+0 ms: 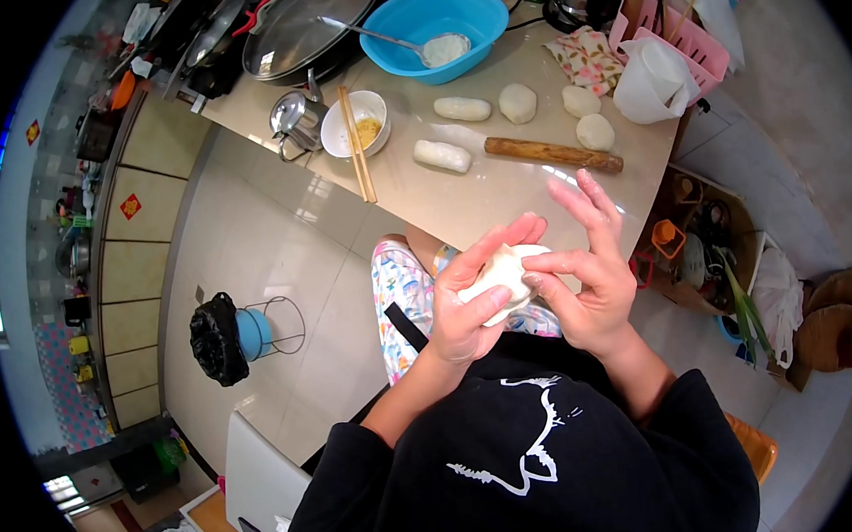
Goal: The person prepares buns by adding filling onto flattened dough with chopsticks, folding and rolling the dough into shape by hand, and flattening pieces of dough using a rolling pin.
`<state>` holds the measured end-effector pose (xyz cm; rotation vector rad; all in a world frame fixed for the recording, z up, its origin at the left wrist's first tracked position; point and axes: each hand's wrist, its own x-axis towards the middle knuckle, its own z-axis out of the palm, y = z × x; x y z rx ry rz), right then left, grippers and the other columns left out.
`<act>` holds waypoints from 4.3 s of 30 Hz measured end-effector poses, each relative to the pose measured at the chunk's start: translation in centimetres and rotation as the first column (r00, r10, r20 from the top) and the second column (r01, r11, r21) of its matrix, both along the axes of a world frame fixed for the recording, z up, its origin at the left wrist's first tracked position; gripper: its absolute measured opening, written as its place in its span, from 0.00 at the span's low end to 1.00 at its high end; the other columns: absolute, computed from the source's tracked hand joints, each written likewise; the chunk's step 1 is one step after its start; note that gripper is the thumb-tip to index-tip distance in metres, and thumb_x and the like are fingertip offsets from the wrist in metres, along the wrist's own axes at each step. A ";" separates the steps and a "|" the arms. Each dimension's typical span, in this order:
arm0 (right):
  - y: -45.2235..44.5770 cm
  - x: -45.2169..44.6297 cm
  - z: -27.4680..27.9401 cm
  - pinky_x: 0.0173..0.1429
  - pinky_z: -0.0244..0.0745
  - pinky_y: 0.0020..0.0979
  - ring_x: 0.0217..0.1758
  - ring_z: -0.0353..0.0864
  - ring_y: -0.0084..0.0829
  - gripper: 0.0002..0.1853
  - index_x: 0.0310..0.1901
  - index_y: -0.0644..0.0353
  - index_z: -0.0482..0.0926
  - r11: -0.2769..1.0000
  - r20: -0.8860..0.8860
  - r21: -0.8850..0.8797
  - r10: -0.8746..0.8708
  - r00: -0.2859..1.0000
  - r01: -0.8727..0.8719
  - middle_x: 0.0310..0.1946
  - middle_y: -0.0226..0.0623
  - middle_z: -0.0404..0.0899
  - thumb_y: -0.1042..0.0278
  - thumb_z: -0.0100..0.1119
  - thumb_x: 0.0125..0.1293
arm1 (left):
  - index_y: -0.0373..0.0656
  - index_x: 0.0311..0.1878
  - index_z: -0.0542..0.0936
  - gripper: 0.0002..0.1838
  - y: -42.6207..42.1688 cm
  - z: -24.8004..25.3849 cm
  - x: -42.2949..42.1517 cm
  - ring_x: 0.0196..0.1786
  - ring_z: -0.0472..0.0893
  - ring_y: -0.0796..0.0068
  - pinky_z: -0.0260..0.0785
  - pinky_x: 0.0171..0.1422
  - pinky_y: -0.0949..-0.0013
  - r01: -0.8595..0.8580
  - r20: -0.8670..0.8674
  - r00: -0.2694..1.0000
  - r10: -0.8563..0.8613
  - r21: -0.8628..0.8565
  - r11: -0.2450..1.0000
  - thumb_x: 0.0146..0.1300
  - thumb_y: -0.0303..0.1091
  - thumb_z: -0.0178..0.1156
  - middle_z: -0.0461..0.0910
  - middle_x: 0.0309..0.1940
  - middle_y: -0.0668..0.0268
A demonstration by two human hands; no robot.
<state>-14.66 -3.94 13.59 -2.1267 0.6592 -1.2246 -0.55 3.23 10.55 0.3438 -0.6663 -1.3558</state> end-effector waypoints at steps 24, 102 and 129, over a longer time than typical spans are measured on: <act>-7.5 -1.8 -11.0 0.65 0.65 0.39 0.61 0.72 0.40 0.15 0.49 0.61 0.78 0.905 -0.067 0.305 -0.291 0.955 0.297 0.55 0.43 0.76 0.73 0.59 0.59 | 0.40 0.69 0.62 0.35 -6.1 -6.1 0.6 0.67 0.69 0.58 0.61 0.70 0.58 -0.379 0.926 0.290 0.241 -0.120 0.918 0.57 0.21 0.61 0.70 0.63 0.54; -13.5 1.8 -9.2 0.38 0.75 0.23 0.33 0.80 0.20 0.09 0.45 0.66 0.81 0.748 -0.166 0.663 0.099 0.981 0.037 0.29 0.33 0.81 0.78 0.55 0.64 | 0.41 0.50 0.70 0.14 -11.0 -9.0 4.0 0.23 0.76 0.76 0.69 0.23 0.75 -0.153 0.215 0.976 0.008 0.667 0.729 0.63 0.31 0.62 0.78 0.33 0.61; -5.6 1.6 -11.2 0.76 0.42 0.51 0.76 0.49 0.46 0.32 0.66 0.60 0.62 0.996 -0.724 -0.039 -0.083 0.685 0.080 0.70 0.48 0.56 0.58 0.58 0.62 | 0.33 0.57 0.71 0.17 -4.7 -10.8 3.0 0.60 0.74 0.64 0.64 0.65 0.63 -0.734 0.809 0.427 0.404 0.050 0.677 0.65 0.23 0.50 0.76 0.53 0.55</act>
